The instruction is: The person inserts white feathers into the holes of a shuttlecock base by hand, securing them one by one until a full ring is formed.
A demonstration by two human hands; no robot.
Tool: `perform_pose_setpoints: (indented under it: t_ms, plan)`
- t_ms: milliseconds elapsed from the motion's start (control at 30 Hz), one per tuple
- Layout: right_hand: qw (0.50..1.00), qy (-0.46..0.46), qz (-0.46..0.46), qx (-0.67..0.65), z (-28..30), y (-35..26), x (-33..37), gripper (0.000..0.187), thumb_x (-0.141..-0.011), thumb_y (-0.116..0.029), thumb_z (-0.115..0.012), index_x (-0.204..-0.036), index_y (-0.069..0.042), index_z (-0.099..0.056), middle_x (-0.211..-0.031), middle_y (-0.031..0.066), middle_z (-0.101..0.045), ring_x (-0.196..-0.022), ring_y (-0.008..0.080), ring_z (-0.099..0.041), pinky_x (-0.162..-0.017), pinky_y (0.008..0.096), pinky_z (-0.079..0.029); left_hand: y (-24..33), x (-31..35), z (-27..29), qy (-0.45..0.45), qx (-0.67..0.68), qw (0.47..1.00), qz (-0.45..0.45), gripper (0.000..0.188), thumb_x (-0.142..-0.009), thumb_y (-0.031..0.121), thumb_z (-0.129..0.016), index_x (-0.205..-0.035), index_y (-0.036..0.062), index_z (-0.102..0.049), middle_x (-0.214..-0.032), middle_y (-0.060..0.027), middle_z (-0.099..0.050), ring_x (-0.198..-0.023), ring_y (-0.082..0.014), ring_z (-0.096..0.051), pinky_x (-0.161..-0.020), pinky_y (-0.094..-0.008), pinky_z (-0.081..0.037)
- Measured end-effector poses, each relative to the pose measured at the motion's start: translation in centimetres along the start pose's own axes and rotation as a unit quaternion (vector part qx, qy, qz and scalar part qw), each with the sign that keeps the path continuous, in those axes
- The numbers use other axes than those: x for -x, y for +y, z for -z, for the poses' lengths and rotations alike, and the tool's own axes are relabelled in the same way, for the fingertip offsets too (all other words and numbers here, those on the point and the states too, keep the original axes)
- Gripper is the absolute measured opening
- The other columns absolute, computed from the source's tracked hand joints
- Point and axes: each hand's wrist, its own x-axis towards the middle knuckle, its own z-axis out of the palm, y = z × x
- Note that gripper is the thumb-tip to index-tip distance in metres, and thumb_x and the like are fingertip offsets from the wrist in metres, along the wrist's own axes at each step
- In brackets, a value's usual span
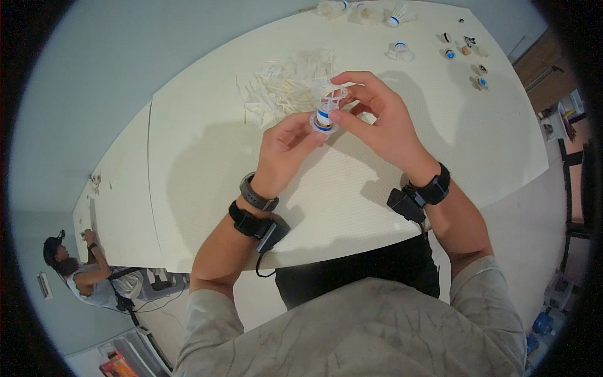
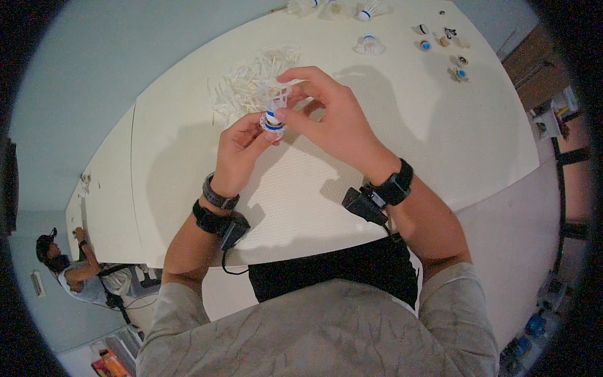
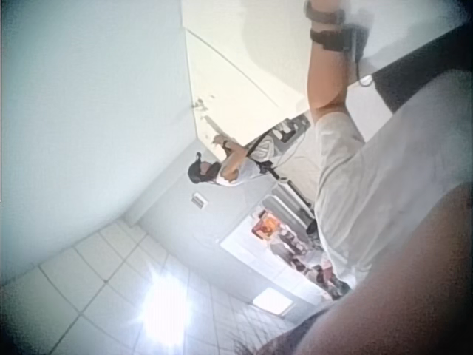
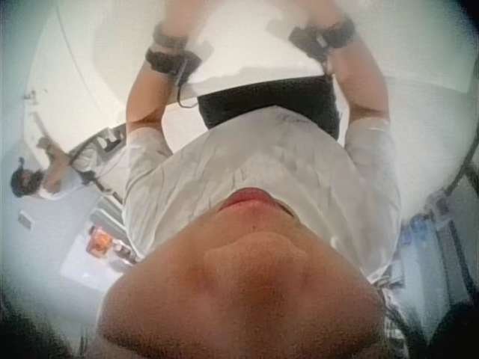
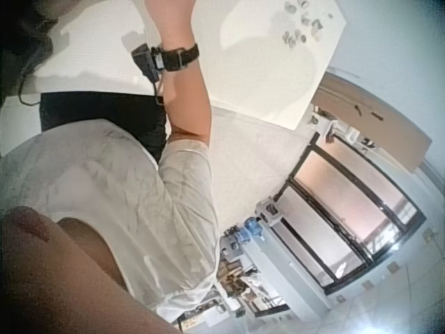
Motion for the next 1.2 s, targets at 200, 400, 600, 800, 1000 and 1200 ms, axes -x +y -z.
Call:
perform_pose_setpoints:
  t_ms: [200, 400, 600, 800, 1000, 1200]
  plan:
    - [0.999, 0.035, 0.013, 0.008, -0.2, 0.8, -0.2, 0.037, -0.090, -0.013, -0.074, -0.123, -0.009, -0.059, -0.089, 0.0020, -0.070, -0.087, 0.0098, -0.066, -0.073, 0.0243, -0.050, 0.0, -0.2, 0.1, 0.014, 0.001, 1.000, 0.005, 0.027, -0.105, 0.017, -0.053, -0.123, -0.0017, -0.062, -0.107, -0.0065, -0.069, -0.090, -0.0121, -0.062, -0.083, -0.0290, -0.052]
    - [0.993, 0.044, -0.053, -0.096, 0.2, 0.7, -0.5, 0.035, -0.091, -0.012, -0.073, -0.122, -0.007, -0.058, -0.091, 0.0005, -0.071, -0.088, 0.0085, -0.064, -0.072, 0.0218, -0.047, -0.2, -0.3, 0.4, -0.001, 0.039, 0.999, 0.019, 0.030, -0.107, 0.020, -0.047, -0.121, -0.0024, -0.061, -0.103, -0.0059, -0.066, -0.088, -0.0134, -0.058, -0.083, -0.0286, -0.049]
    - [0.996, 0.046, -0.045, -0.064, -0.1, 1.1, -0.1, 0.033, -0.091, -0.008, -0.070, -0.121, -0.005, -0.058, -0.098, 0.0024, -0.071, -0.092, 0.0095, -0.066, -0.076, 0.0226, -0.050, 0.2, -0.3, -0.5, 0.040, 0.111, 0.992, 0.047, 0.026, -0.107, 0.014, -0.048, -0.126, -0.0017, -0.056, -0.112, -0.0074, -0.063, -0.095, -0.0156, -0.058, -0.090, -0.0319, -0.049]
    - [0.997, 0.056, -0.040, 0.027, 0.5, 0.4, -0.3, 0.038, -0.089, -0.006, -0.070, -0.123, -0.003, -0.054, -0.099, 0.0096, -0.071, -0.088, 0.0179, -0.071, -0.075, 0.0292, -0.055, -0.3, -0.4, 0.0, 0.103, 0.143, 0.984, -0.030, 0.028, -0.104, 0.008, -0.052, -0.131, 0.0004, -0.052, -0.116, -0.0079, -0.063, -0.098, -0.0165, -0.060, -0.091, -0.0344, -0.050]
    - [0.989, -0.092, -0.093, 0.074, -0.1, 0.5, 0.1, 0.051, -0.086, -0.008, -0.072, -0.130, -0.004, -0.047, -0.099, 0.0174, -0.071, -0.085, 0.0253, -0.072, -0.074, 0.0340, -0.058, -0.1, -0.4, 0.1, 0.158, 0.064, 0.981, -0.090, 0.025, -0.100, 0.001, -0.056, -0.124, 0.0004, -0.055, -0.116, -0.0078, -0.064, -0.104, -0.0151, -0.060, -0.092, -0.0327, -0.049]
    - [0.992, -0.107, -0.046, 0.055, -0.8, 0.4, 0.3, 0.055, -0.086, -0.004, -0.071, -0.135, -0.005, -0.046, -0.096, 0.0166, -0.071, -0.084, 0.0249, -0.072, -0.074, 0.0341, -0.058, -0.5, -0.3, 0.4, 0.125, 0.031, 0.983, -0.128, 0.027, -0.093, -0.008, -0.062, -0.118, 0.0028, -0.057, -0.122, -0.0079, -0.060, -0.111, -0.0150, -0.058, -0.096, -0.0308, -0.048]
